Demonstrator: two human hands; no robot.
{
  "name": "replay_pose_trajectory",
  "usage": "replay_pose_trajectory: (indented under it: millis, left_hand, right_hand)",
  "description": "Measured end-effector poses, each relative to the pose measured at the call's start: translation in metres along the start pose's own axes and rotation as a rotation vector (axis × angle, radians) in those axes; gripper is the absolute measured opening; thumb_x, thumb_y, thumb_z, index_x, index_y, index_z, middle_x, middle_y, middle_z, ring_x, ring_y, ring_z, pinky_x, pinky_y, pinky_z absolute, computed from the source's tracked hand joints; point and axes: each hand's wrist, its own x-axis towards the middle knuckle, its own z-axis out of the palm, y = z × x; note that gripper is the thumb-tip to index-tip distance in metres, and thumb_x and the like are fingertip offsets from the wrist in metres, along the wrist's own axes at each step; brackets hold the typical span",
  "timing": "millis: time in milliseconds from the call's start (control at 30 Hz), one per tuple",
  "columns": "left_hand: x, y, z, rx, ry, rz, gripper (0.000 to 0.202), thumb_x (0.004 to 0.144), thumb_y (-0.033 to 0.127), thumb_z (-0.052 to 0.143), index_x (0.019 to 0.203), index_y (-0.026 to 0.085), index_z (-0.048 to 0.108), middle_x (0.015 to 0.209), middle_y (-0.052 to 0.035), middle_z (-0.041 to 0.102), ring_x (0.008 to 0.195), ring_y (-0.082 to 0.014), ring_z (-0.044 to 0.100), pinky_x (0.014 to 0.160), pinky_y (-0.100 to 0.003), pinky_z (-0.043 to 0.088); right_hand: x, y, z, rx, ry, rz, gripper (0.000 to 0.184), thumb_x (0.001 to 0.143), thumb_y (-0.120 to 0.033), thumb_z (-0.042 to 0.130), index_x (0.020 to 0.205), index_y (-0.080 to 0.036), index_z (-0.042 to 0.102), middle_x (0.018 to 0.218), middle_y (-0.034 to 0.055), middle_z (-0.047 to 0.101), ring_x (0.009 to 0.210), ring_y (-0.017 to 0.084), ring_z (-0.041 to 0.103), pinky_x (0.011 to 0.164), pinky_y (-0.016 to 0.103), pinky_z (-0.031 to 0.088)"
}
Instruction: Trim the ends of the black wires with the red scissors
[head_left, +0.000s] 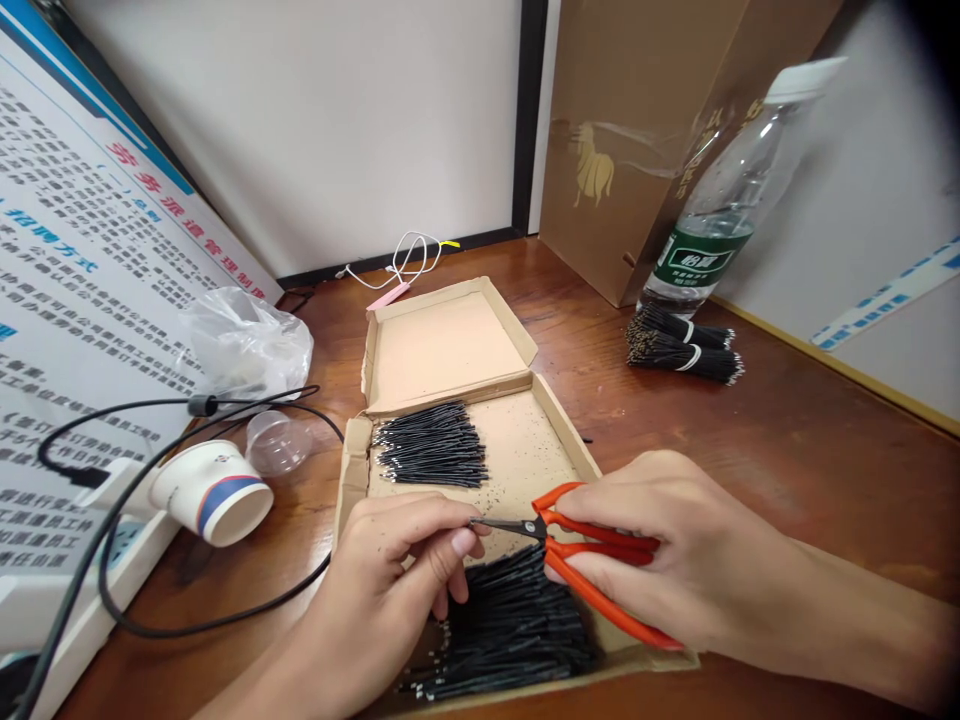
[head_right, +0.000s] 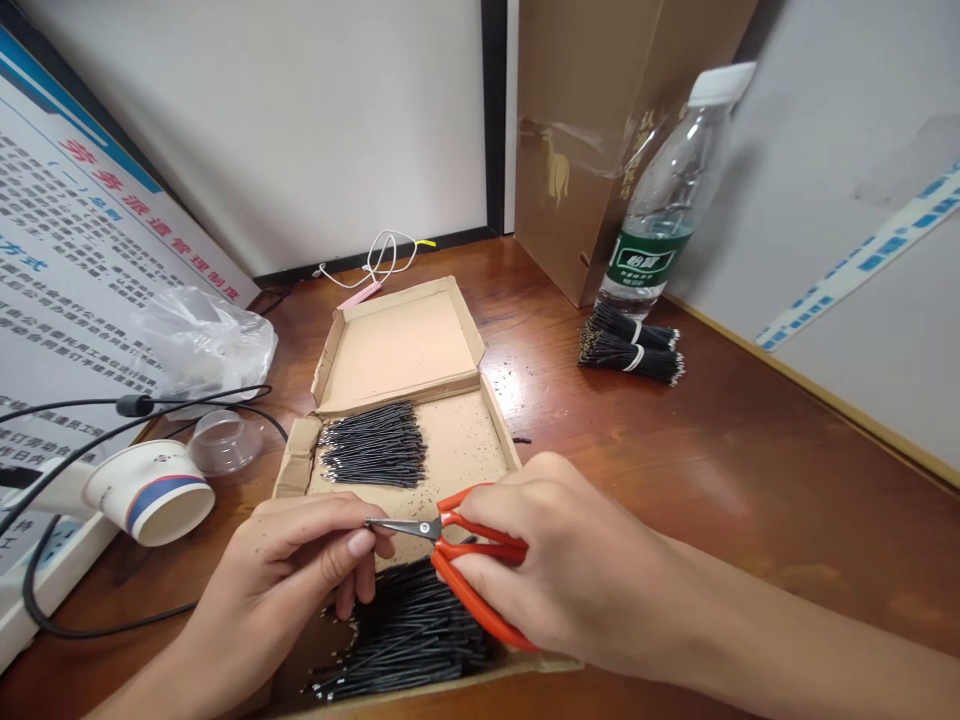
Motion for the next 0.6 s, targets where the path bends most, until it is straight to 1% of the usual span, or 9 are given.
replay_pose_trajectory:
  millis: [100,200,333,500,600]
  left_hand:
    - [0.0003,-0.0002,-0.0005,-0.001,0.010,0.004,0.024,0.096,0.020,0.049,0.087,0.013,0.070,0.063,-0.0027,0.062,0.049,-0.0114,0.057,0.046,-0.020,0.050]
    - [-0.0003,-0.0011,-0.0013,0.023,-0.004,0.008,0.023,0.096,0.020,0.049,0.089,0.015,0.071,0.068,-0.0037,0.065,0.053,-0.0118,0.059,0.048,-0.020,0.050]
    - [-0.0019,-0.0038,-0.0017,0.045,-0.026,-0.005,0.025,0.099,0.023,0.046,0.090,0.016,0.068,0.077,-0.0054,0.068,0.054,-0.0103,0.060,0.043,-0.017,0.045]
    - [-0.0022,-0.0037,-0.0020,0.064,-0.066,-0.023,0.027,0.100,0.022,0.044,0.082,0.016,0.063,0.060,0.0008,0.059,0.051,-0.0099,0.058,0.046,-0.018,0.044]
    - [-0.0025,-0.0027,-0.0025,0.096,-0.077,-0.017,0.028,0.100,0.021,0.044,0.079,0.016,0.061,0.061,0.0010,0.057,0.053,-0.0100,0.057,0.048,-0.018,0.044]
  right_hand:
    - [-0.0015,0.0011,-0.0003,-0.036,0.015,0.001,0.020,0.084,-0.011,0.055,0.065,-0.017,0.055,0.055,-0.0080,0.033,0.048,0.009,0.023,0.047,0.023,0.026]
    - [-0.0028,0.0014,-0.0008,-0.074,0.008,0.034,0.020,0.084,-0.013,0.058,0.065,-0.017,0.054,0.054,-0.0086,0.035,0.049,0.008,0.024,0.050,0.022,0.028]
    - [-0.0030,0.0003,-0.0011,-0.075,-0.016,0.069,0.020,0.084,-0.014,0.059,0.065,-0.018,0.054,0.053,-0.0085,0.041,0.048,0.007,0.030,0.056,0.021,0.032]
    - [-0.0017,-0.0012,-0.0009,-0.066,-0.035,0.054,0.022,0.085,-0.016,0.057,0.063,-0.019,0.052,0.052,-0.0083,0.039,0.046,0.008,0.030,0.053,0.022,0.032]
    - [-0.0005,-0.0014,-0.0011,-0.069,-0.026,0.035,0.025,0.085,-0.015,0.056,0.062,-0.019,0.049,0.052,-0.0084,0.038,0.046,0.008,0.028,0.050,0.022,0.030]
